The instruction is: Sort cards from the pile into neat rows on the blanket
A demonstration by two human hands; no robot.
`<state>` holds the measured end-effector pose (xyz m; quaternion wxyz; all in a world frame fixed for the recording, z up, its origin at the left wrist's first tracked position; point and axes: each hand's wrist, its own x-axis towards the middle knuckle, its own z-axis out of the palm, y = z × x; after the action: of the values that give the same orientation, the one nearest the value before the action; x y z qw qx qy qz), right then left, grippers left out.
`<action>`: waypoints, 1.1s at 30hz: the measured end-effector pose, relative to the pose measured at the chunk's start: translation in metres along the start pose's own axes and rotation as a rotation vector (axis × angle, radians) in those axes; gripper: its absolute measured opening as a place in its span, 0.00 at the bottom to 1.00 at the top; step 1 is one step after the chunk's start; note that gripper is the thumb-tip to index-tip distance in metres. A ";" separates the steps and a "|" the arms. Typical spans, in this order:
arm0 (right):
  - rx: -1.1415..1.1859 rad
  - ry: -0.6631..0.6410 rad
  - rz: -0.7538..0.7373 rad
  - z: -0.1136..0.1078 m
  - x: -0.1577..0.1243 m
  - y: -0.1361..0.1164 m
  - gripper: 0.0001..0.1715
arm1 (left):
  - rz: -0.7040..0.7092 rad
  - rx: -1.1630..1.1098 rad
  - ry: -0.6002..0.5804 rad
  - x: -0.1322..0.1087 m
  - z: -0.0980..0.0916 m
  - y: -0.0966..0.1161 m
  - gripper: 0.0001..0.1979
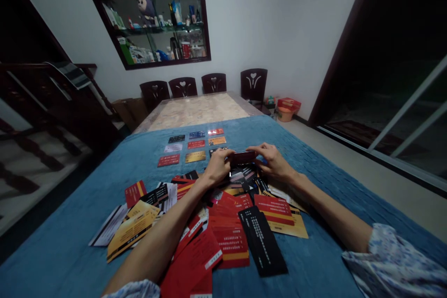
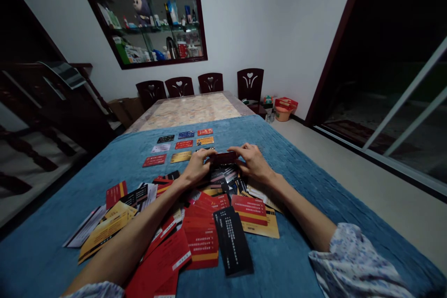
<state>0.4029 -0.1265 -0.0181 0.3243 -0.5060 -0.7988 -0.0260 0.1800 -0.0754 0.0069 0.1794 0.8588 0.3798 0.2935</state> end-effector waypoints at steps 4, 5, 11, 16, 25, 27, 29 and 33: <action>-0.080 -0.036 -0.018 0.000 -0.001 -0.002 0.25 | 0.012 -0.004 0.013 -0.001 0.003 -0.001 0.21; -0.098 -0.042 -0.025 0.000 -0.001 -0.002 0.25 | 0.014 -0.004 0.014 -0.001 0.003 -0.002 0.22; -0.156 -0.051 -0.050 0.002 -0.001 -0.002 0.28 | 0.041 0.056 -0.009 -0.005 0.004 -0.002 0.25; -0.195 -0.039 -0.074 0.005 -0.001 -0.001 0.31 | 0.033 0.116 -0.009 -0.006 0.005 -0.001 0.24; -0.268 0.026 -0.134 0.012 0.002 -0.002 0.24 | -0.056 0.036 0.008 -0.002 -0.003 0.007 0.18; -0.274 0.040 -0.140 0.012 0.003 -0.003 0.23 | -0.072 0.027 0.007 0.000 -0.007 0.009 0.18; -0.294 0.048 -0.139 0.013 0.004 -0.005 0.24 | -0.085 0.036 -0.002 0.001 -0.011 0.011 0.18; -0.348 0.047 -0.143 0.014 0.007 -0.012 0.25 | -0.108 0.052 -0.014 0.002 -0.018 0.011 0.19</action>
<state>0.3841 -0.1216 -0.0214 0.2478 -0.4955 -0.8085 -0.1986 0.1753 -0.0797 0.0274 0.1755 0.8434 0.4319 0.2672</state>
